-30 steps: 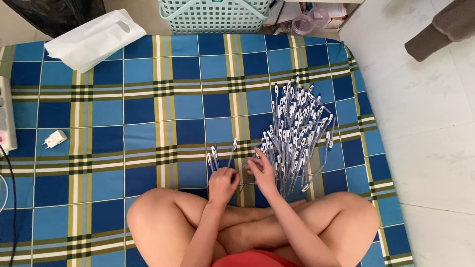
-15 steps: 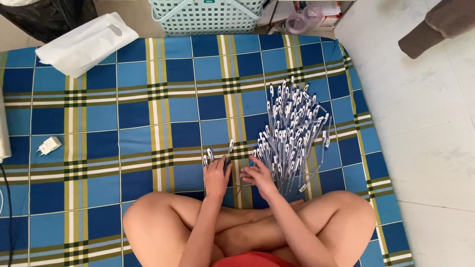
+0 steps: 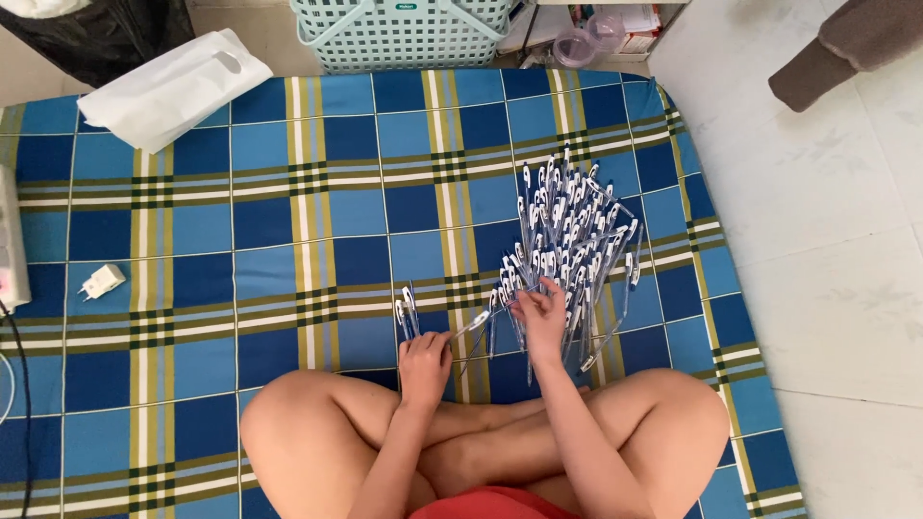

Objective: The person sits cross-legged on a mattress and assembles pens by inserting blue ink cartridges into white pen bodies. They pick up a pen body and a cartridge, insert the cartridge, and place the assembled pen into a clear plastic stand.

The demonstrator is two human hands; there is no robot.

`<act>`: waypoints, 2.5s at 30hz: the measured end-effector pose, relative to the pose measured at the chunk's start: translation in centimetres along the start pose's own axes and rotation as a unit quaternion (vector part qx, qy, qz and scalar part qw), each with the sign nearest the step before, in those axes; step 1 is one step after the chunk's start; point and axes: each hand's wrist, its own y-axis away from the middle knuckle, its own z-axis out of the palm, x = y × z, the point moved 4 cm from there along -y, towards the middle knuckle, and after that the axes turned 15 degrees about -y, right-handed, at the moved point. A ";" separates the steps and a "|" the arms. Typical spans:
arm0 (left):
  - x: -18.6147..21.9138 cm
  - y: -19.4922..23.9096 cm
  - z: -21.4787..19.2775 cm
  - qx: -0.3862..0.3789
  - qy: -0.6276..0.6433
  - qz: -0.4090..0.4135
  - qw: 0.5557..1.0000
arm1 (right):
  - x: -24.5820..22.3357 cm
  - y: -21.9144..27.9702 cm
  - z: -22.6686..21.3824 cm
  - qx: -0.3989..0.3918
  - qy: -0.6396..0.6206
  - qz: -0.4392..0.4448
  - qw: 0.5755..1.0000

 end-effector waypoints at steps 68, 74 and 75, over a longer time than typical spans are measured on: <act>-0.5 0.7 -0.1 -0.104 0.142 -0.090 0.980 | 0.8 3.5 0.0 -0.165 0.545 -0.046 0.821; -0.5 0.6 -1.0 -0.048 0.078 -0.040 0.995 | -2.2 3.3 0.9 -0.172 0.275 -0.005 0.946; -0.4 0.4 -1.4 -0.018 0.076 -0.026 0.997 | -2.6 3.0 0.9 -0.187 0.234 -0.009 0.954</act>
